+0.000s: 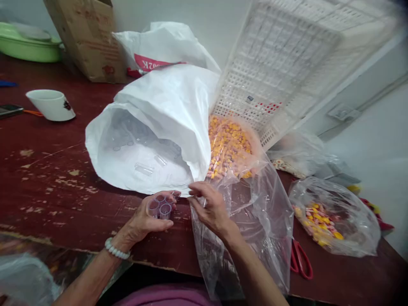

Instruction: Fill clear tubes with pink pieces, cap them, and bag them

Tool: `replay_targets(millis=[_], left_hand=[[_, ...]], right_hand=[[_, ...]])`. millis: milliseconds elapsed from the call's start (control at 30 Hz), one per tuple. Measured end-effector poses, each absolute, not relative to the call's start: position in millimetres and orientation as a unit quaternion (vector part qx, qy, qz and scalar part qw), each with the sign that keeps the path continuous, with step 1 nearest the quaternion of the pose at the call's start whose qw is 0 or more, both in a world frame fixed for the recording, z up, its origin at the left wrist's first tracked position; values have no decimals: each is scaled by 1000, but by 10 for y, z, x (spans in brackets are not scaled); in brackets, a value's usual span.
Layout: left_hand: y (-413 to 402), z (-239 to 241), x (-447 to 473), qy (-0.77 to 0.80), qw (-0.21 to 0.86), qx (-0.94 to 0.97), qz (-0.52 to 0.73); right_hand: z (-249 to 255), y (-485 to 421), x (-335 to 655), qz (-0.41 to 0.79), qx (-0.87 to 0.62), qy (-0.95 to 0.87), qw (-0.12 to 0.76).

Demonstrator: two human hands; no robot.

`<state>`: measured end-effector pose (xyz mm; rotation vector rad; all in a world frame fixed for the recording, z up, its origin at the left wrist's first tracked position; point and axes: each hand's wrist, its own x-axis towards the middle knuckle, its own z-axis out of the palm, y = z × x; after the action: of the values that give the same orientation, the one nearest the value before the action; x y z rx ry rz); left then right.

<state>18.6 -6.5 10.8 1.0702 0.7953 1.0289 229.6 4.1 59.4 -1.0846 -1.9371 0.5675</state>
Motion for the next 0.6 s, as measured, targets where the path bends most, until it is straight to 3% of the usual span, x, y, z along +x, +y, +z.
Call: replay_targets(millis=[100, 200, 433, 600], left_hand=[[-84, 77, 229, 341, 706, 382, 489], [-90, 66, 259, 350, 711, 336, 510], [-16, -15, 312, 335, 728, 303, 516], [37, -174, 280, 320, 732, 305, 519]], right_hand=[[481, 42, 2918, 196, -581, -586, 530], [311, 249, 3498, 302, -627, -395, 600], [177, 1174, 3325, 479, -524, -415, 569], [342, 1605, 2903, 508, -484, -474, 532]])
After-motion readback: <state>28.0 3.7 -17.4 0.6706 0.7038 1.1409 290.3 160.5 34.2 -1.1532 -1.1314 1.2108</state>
